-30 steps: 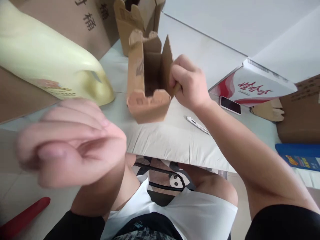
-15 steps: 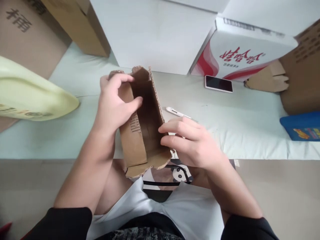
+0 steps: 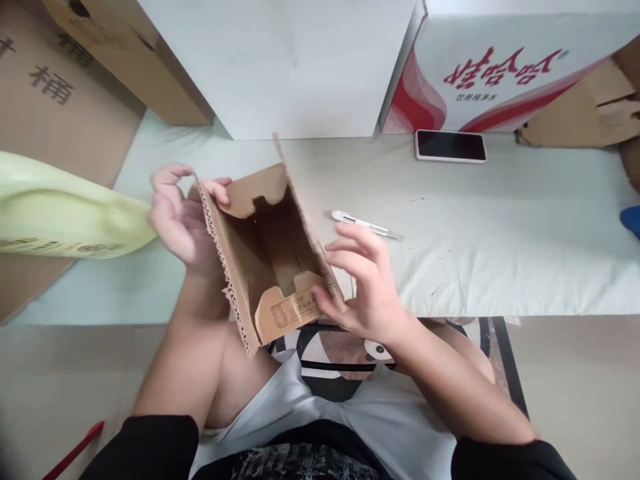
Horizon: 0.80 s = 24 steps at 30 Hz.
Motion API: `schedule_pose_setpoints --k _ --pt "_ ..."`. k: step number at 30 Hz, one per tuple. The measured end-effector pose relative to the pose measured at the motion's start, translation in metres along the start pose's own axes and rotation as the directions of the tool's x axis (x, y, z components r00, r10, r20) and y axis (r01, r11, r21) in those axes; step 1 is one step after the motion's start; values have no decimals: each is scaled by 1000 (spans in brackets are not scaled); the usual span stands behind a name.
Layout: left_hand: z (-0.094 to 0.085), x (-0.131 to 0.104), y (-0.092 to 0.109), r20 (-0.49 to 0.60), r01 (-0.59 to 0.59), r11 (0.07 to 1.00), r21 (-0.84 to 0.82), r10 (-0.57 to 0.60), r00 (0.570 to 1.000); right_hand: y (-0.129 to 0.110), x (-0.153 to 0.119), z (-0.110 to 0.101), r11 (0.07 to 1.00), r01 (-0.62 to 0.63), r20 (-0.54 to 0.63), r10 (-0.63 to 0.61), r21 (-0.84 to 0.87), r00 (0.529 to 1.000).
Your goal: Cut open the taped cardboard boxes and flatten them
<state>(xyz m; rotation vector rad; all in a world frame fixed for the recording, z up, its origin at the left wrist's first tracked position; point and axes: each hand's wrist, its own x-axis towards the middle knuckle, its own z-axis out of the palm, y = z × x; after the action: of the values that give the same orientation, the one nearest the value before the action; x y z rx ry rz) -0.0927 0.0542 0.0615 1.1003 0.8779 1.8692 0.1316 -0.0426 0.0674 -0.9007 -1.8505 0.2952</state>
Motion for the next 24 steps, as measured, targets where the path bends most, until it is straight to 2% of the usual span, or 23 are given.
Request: schedule_pose_setpoints --k 3,5,7,10,11,13,16,18,20,22,23,24 --pt "-17 1 -16 144 -87 985 149 66 987 0 3 2 998 5 165 -17 68 986" --pt "-28 2 -21 262 -180 955 235 116 958 0 6 2 998 34 273 -48 56 961" --pt "-38 2 -23 404 -308 888 342 157 901 0 7 2 997 37 330 -60 74 942" --pt "-46 3 -19 592 -478 766 430 161 790 0 8 4 992 -8 356 -38 128 934" --pt "-48 3 -18 627 -511 741 436 157 763 0 7 5 988 -21 355 -36 154 934" --pt "-50 3 -15 651 -535 720 442 152 744 2 4 7 977 -35 341 -40 211 939" --pt "-53 4 -12 625 -491 743 455 126 770 8 -3 12 955 -94 243 23 283 970" --pt "-58 5 -11 578 -422 778 465 94 810 15 -9 16 924 -217 149 178 316 973" --pt "-65 6 -10 488 -328 813 482 61 870 24 -13 18 853 -415 117 399 315 909" --pt "-74 8 -9 339 -215 854 474 49 939 31 -15 20 743 -611 200 578 273 791" --pt "-79 10 -9 248 -158 879 450 47 968 33 -16 20 696 -673 267 619 250 739" --pt "-82 11 -10 166 -92 906 413 24 986 33 -15 20 671 -698 335 617 248 712"
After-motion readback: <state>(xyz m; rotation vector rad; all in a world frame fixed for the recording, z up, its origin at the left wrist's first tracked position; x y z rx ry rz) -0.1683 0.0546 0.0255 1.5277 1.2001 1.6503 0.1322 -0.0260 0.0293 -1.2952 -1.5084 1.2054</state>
